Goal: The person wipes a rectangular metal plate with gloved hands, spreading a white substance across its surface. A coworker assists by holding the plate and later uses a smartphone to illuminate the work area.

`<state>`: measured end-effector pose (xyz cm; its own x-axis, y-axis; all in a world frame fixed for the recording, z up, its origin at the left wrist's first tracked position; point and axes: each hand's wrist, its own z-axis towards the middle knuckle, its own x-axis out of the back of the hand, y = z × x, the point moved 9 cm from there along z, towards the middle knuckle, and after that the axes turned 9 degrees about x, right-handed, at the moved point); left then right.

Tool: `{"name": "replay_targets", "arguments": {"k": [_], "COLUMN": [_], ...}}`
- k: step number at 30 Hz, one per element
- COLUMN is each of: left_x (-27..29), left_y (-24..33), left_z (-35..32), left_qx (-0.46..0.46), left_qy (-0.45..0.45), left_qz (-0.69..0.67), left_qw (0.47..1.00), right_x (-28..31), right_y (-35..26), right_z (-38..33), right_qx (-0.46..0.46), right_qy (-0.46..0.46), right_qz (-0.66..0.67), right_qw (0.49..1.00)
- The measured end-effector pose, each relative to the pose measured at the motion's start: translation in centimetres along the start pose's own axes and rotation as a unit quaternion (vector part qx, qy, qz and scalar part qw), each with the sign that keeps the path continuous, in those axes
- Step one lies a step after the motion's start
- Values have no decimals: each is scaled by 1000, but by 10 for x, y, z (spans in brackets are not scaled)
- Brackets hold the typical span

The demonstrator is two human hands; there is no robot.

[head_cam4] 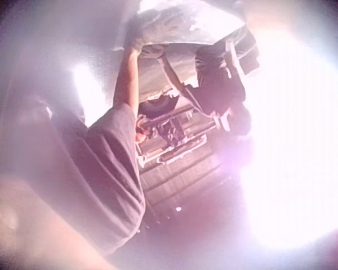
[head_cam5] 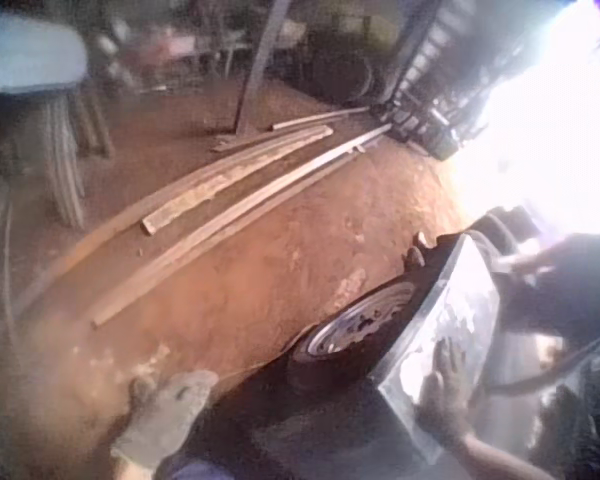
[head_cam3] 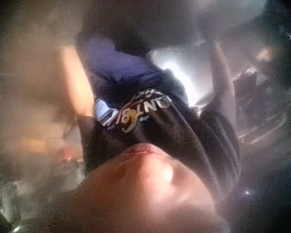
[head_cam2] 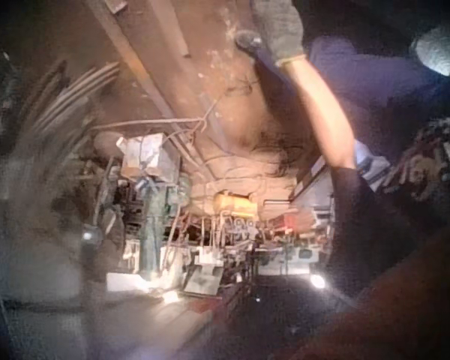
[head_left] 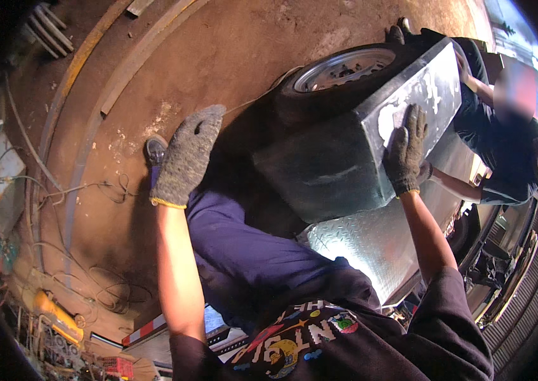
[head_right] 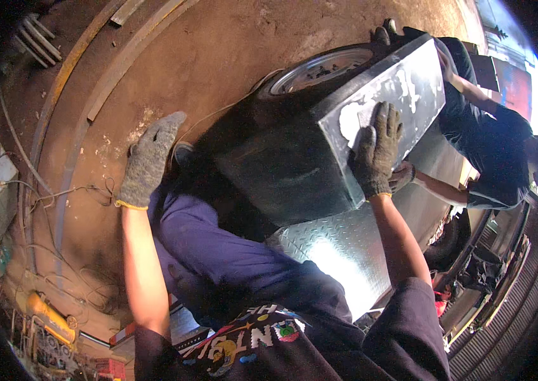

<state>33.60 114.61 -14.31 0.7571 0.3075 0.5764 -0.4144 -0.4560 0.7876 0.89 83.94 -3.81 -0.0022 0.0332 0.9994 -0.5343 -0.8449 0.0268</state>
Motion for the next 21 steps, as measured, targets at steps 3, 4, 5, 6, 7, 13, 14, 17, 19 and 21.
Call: {"name": "replay_targets", "arguments": {"k": [3,4,5,6,7,13,14,17,19,21], "left_x": [-2,-10,-17,-28,-37,-51,-63,-96,-114,-128], "left_y": [50,68,87,103,116,190,215,249,263,291], "left_z": [-26,-37,-49,-57,-65,-111,-113,-104,-106,-102], "left_qx": [81,57,32,43,55,-36,-45,-49,-37,14], "left_qy": [52,59,69,53,38,160,154,116,199,168], "left_qz": [-226,-219,-209,-230,-249,-253,-263,-152,-42,32], "left_qw": [969,972,975,971,966,953,951,980,978,985], "right_x": [1,5,5,3,2,28,29,19,24,20], "right_y": [-1,0,2,8,10,-18,-4,-14,-40,-53], "right_z": [-1,0,1,0,0,18,12,16,11,-14], "right_qx": [-2,-22,-24,-29,-33,-32,-29,15,91,119], "right_qy": [17,18,20,23,28,76,91,63,63,48], "right_qz": [-26,-21,-22,-25,-26,-25,-40,-29,-39,-51], "right_qw": [1000,999,999,999,999,996,995,997,993,990]}}
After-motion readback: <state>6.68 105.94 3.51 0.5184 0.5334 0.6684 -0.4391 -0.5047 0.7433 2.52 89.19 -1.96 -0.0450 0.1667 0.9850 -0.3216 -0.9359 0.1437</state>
